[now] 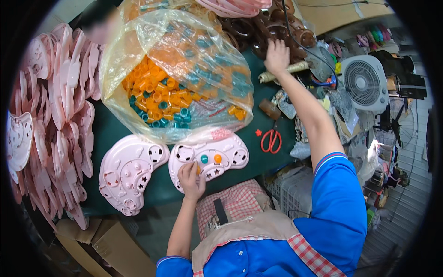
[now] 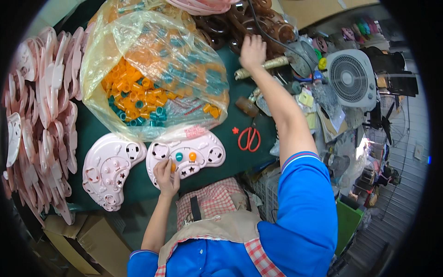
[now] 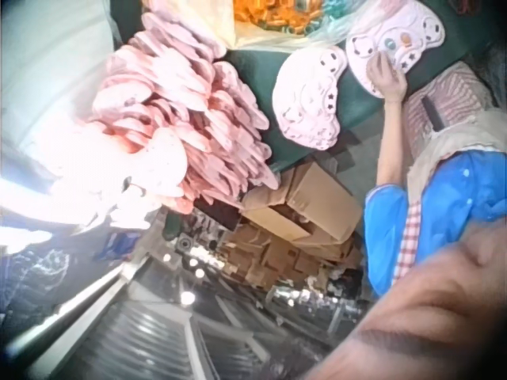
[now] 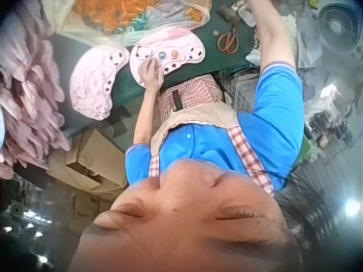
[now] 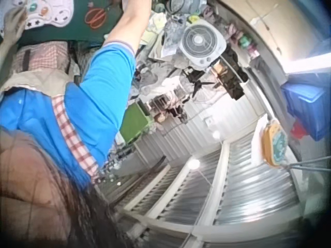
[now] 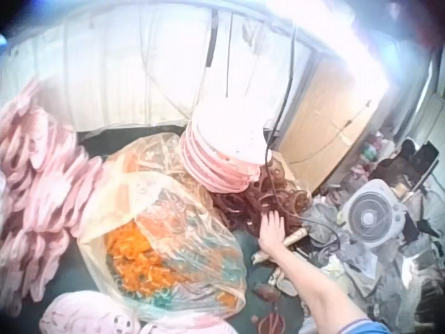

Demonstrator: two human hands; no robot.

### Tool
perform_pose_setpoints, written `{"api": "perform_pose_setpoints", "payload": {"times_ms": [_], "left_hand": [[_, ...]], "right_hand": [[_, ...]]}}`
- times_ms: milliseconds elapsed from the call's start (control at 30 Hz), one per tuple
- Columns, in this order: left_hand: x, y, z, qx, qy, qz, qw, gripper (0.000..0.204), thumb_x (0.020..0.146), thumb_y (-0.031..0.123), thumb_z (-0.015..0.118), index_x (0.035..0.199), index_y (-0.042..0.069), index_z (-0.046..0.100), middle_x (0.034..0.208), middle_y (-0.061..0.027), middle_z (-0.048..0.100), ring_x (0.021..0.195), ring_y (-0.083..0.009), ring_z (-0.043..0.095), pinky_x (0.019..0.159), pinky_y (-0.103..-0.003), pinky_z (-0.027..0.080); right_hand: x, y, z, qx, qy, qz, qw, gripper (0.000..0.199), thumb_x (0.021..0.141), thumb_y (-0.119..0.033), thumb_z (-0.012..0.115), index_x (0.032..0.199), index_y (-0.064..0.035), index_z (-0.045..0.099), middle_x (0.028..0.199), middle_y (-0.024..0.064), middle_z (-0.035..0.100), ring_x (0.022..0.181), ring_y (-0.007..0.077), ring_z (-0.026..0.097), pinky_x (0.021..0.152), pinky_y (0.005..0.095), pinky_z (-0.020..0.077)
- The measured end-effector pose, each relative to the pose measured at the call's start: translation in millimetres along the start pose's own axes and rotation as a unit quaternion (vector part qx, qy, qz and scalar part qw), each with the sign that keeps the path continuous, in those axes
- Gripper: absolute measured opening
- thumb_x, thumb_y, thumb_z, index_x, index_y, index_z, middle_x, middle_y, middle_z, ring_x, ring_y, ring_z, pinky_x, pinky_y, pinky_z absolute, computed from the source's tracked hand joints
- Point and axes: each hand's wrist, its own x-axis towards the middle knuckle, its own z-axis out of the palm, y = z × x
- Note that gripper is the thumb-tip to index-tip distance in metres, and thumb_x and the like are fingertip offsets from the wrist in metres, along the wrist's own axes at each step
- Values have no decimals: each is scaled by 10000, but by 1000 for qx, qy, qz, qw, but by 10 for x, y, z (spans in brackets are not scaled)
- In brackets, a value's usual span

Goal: The person assembles pink plastic slippers by inserting small orange and green plastic pieces into designated holes on the slipper soles. They repeatedly pick up slippers from a pile, attach the pieces, and place the finished slippers into a cardboard box.

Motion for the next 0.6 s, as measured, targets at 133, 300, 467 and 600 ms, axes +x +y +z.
{"api": "perform_pose_setpoints", "payload": {"times_ms": [133,300,467,600], "left_hand": [[313,192,-51,-1,-50,62,997,451,791,93,823,1228,43,729,1228,-125,674,1078,-339,638,960,-458,485],[459,65,-18,-26,-92,67,993,359,786,40,815,1138,29,746,1057,-141,692,942,-346,659,827,-447,523],[571,13,43,-17,-88,100,991,278,789,101,822,1039,30,724,965,-116,665,894,-332,629,799,-443,482],[467,65,71,24,-26,69,997,373,734,145,855,1055,14,720,1079,-115,665,1019,-324,612,833,-424,483]], "right_hand": [[83,623,597,-134,-35,-28,990,454,974,-198,577,1424,-143,557,1479,201,571,1462,365,465,1271,552,230],[125,396,-80,-68,-157,-12,985,415,971,-289,648,1376,-212,605,1140,119,724,1151,315,667,1235,584,280],[-400,195,-527,363,21,69,929,506,978,-315,743,1407,-116,563,1130,147,747,953,294,747,943,472,554],[-1360,-596,-1625,705,-69,174,684,634,982,-228,759,1484,-46,416,950,89,704,555,105,578,489,252,453]]}}
